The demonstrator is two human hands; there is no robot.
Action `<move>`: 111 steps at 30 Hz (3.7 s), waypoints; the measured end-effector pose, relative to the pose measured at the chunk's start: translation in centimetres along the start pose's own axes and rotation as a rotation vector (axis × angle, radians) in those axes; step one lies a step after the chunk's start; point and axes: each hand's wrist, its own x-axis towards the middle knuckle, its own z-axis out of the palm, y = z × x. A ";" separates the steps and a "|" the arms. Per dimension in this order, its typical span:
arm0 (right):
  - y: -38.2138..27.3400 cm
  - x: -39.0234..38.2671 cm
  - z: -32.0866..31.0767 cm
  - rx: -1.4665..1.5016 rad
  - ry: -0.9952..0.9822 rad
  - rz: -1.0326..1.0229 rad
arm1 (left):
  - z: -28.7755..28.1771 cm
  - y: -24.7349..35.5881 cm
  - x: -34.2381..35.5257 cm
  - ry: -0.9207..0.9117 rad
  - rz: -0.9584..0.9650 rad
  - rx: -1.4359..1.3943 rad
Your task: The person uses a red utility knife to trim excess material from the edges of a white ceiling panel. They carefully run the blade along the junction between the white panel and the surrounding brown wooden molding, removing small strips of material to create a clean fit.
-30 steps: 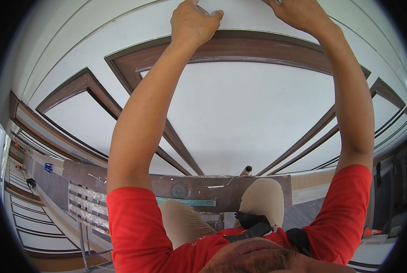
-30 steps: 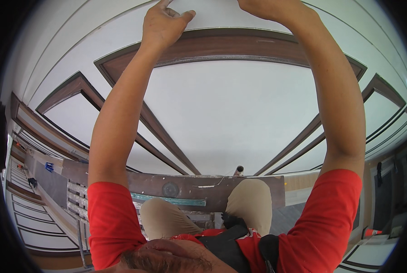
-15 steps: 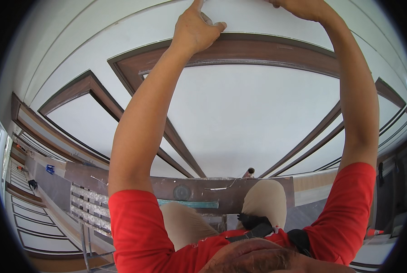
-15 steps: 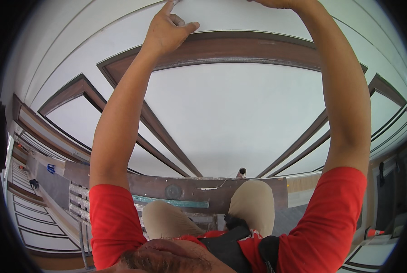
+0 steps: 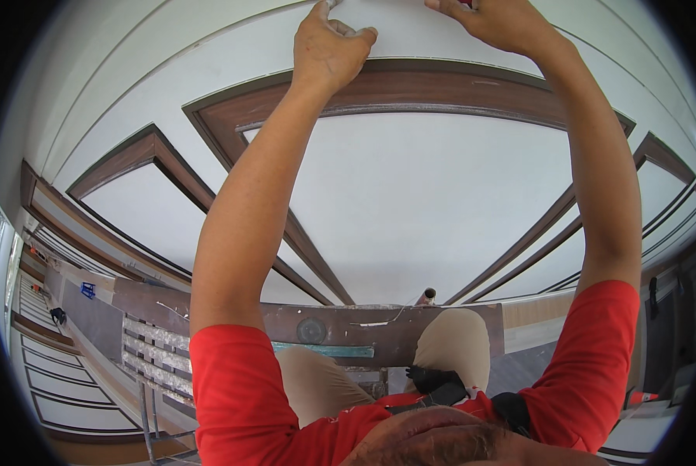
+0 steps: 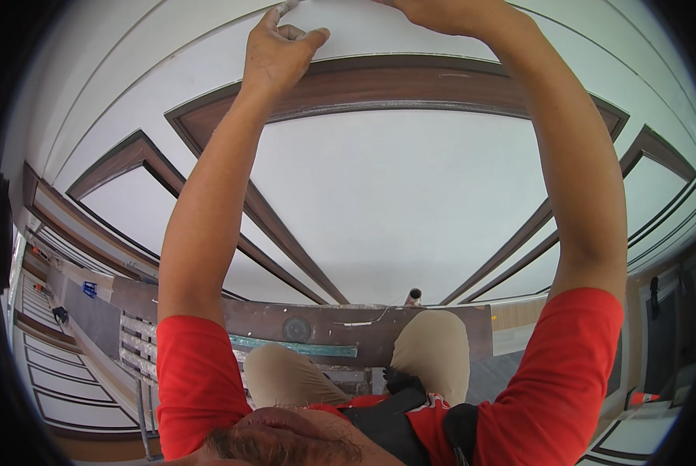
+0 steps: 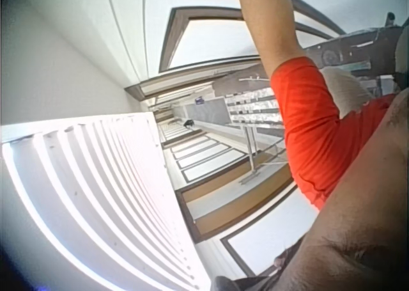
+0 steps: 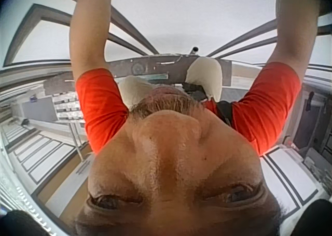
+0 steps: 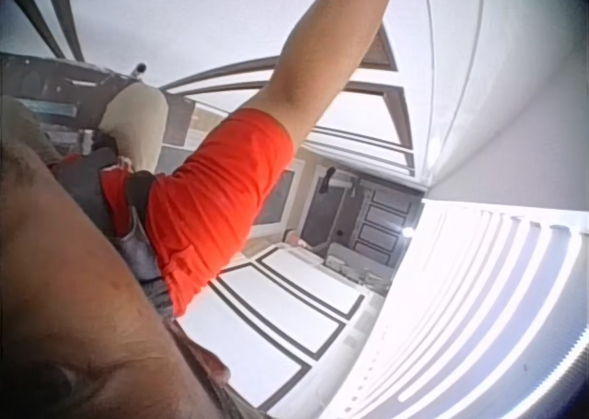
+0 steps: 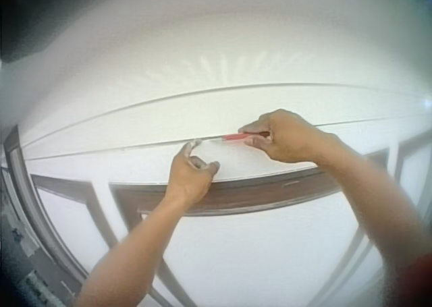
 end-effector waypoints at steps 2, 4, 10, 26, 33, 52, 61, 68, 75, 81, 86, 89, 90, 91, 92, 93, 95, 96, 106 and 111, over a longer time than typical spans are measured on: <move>-0.5 -0.3 0.5 -0.044 0.018 -0.027 | 0.1 -0.3 0.0 0.008 0.034 -0.005; -1.8 -1.1 0.4 -0.033 0.025 0.001 | 0.0 -0.9 0.0 0.014 0.045 0.008; -1.6 -1.9 2.1 -0.020 0.074 0.072 | -0.4 -0.3 -0.3 -0.006 0.045 0.075; -1.3 -2.2 3.9 -0.060 0.161 0.040 | -1.9 1.2 -1.1 -0.049 0.136 0.350; -2.9 -2.3 4.4 -0.053 0.215 0.094 | -2.1 1.5 -1.2 -0.072 0.155 0.459; -4.6 -3.6 10.7 0.052 0.468 0.236 | -1.0 0.2 -0.4 -0.068 0.226 0.610; -4.4 -3.6 13.6 0.108 0.563 0.241 | -1.0 -0.4 0.1 -0.054 0.286 0.741; -4.3 -3.5 15.5 0.146 0.714 0.215 | -1.0 0.5 -0.1 -0.074 0.251 0.720; -4.7 -3.7 17.3 0.149 0.833 0.182 | -1.1 0.3 -0.1 -0.058 0.280 0.719; -4.7 -3.9 17.9 0.142 0.895 0.150 | -1.0 0.3 -0.4 -0.031 0.311 0.669; -5.0 -3.9 17.4 0.212 0.857 0.143 | -1.3 -1.9 -0.4 0.065 0.357 0.633; -5.3 -4.6 16.7 0.261 0.749 0.232 | -1.5 -1.9 -0.3 0.084 0.362 0.619; -5.3 -4.7 16.4 0.256 0.745 0.219 | -1.6 -1.9 -0.2 0.088 0.364 0.618; -5.3 -4.7 16.2 0.250 0.741 0.207 | -1.8 -2.1 -0.1 0.092 0.387 0.622; -5.3 -4.8 15.9 0.243 0.736 0.196 | -1.9 -2.2 0.2 0.095 0.410 0.625; -5.3 -4.7 15.6 0.235 0.728 0.193 | -1.9 -2.3 0.4 0.098 0.433 0.629; -5.2 -4.5 15.0 0.218 0.712 0.188 | -1.9 -2.3 0.5 0.089 0.428 0.627; -5.2 -4.5 14.6 0.216 0.681 0.207 | -1.8 -2.2 0.5 0.084 0.425 0.627; -5.8 -4.3 11.9 0.178 0.538 0.287 | -1.7 -1.0 0.4 0.073 0.421 0.584; -6.1 -4.4 12.4 0.233 0.544 0.323 | -1.4 -1.2 0.7 0.060 0.397 0.633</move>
